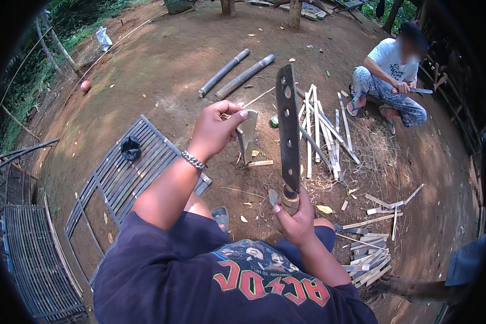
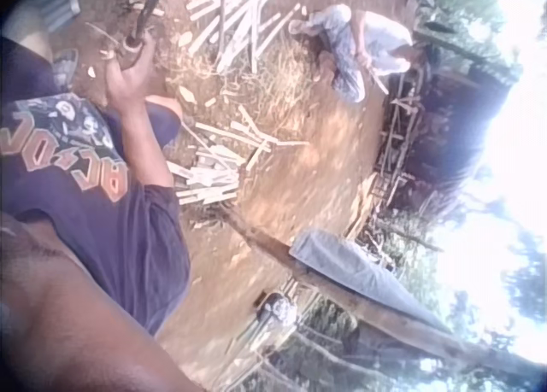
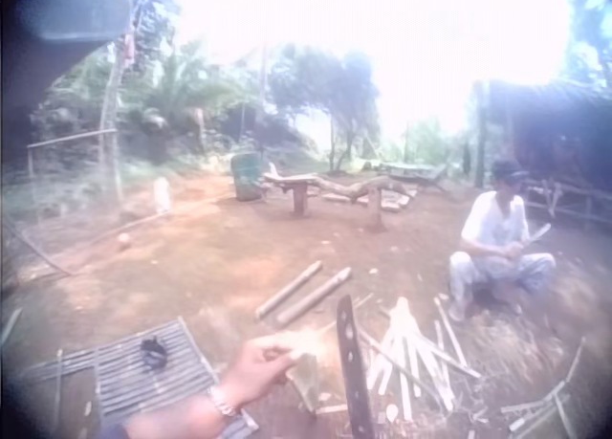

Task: The person uses a machete to split bamboo poles into thin strips. They repeatedly position a bamboo pole on a wooden block and strike it with the machete to separate it into smaller pieces, which accumulate on the ground.

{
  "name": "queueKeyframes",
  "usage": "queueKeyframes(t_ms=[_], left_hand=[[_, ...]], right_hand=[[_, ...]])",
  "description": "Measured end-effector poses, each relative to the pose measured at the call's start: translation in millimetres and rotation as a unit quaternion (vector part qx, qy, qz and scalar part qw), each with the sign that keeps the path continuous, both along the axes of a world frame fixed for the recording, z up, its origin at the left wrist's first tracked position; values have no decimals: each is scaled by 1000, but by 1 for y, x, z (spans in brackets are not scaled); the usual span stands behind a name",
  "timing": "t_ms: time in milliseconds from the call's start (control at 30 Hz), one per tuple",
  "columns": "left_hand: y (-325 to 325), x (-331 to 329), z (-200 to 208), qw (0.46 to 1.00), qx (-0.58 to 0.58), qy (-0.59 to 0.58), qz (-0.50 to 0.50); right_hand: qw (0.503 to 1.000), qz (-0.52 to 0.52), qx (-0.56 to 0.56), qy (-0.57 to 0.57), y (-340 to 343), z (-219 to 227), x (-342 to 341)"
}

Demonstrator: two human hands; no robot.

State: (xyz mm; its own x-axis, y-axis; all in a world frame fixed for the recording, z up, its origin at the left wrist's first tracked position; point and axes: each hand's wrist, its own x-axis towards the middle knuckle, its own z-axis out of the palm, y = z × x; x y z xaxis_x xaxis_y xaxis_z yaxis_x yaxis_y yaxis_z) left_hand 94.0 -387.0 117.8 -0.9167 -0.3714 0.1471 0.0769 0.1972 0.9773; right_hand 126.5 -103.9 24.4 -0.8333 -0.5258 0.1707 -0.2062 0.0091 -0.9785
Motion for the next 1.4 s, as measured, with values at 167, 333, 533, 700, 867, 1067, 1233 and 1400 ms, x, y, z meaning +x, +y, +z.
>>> queueKeyframes(t_ms=[167,333,533,700,867,1067,1233,1400], left_hand=[[19,18,-4,999,53,-10,-7],[31,37,-16,996,90,-2,10],[39,59,-25,992,120,5,24],[38,69,-34,987,158,31,11],[41,74,-36,984,177,33,-8],[38,75,-40,983,178,38,-11],[41,73,-40,982,181,49,-19],[39,72,-42,986,160,44,-19]], right_hand=[[999,19,27,29,-10,13,5],[994,14,79,73,-20,31,12],[989,43,110,89,-16,31,19],[985,60,124,106,-11,32,24],[985,62,133,89,-7,34,28],[985,71,129,86,-6,38,28],[986,61,129,91,-3,41,29],[986,67,130,85,-1,42,29]])
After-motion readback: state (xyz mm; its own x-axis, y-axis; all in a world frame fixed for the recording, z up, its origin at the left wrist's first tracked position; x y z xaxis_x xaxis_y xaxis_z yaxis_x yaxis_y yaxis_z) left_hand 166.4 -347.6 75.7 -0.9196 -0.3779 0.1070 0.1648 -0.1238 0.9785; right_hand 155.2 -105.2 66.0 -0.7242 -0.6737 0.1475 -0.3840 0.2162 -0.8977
